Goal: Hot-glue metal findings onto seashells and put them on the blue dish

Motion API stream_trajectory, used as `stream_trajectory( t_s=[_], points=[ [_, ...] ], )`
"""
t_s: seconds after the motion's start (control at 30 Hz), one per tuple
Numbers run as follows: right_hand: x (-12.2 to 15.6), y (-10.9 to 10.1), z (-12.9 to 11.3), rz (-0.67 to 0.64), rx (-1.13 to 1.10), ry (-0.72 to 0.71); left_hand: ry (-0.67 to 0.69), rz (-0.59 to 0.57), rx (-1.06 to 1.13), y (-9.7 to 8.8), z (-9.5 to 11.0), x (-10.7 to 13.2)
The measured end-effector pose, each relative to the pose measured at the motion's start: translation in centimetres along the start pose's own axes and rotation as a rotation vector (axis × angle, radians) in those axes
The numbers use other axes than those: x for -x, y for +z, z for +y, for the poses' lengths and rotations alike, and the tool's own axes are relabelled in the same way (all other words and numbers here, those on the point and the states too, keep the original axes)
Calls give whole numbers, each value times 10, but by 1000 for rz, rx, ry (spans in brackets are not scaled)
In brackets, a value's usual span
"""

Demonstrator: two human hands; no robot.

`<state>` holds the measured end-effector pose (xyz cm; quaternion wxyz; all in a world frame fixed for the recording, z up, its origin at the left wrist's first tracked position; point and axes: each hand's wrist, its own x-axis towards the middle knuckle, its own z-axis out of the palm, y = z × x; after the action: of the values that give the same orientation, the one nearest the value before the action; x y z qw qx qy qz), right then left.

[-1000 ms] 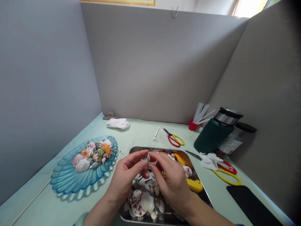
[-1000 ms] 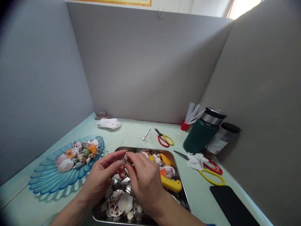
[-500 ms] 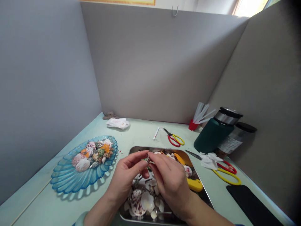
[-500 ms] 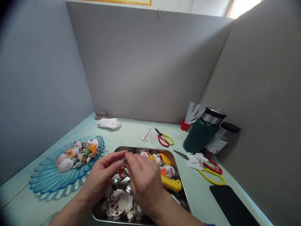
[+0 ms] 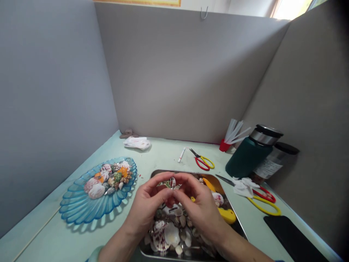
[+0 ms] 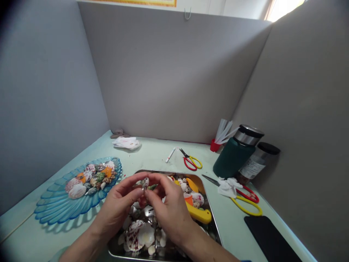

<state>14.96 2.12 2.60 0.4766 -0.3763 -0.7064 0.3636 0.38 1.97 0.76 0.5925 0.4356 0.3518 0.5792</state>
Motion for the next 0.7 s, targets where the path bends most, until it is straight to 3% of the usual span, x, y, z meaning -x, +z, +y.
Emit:
stream_trajectory(
  t_s=[0.27,0.7],
  points=[
    [-7,-2,0,-62,-368,184,16,-1,-20,-2,-4,1],
    [-10,-7,1,-102,-425,302,48,16,-93,-2,-3,-1]
  ],
)
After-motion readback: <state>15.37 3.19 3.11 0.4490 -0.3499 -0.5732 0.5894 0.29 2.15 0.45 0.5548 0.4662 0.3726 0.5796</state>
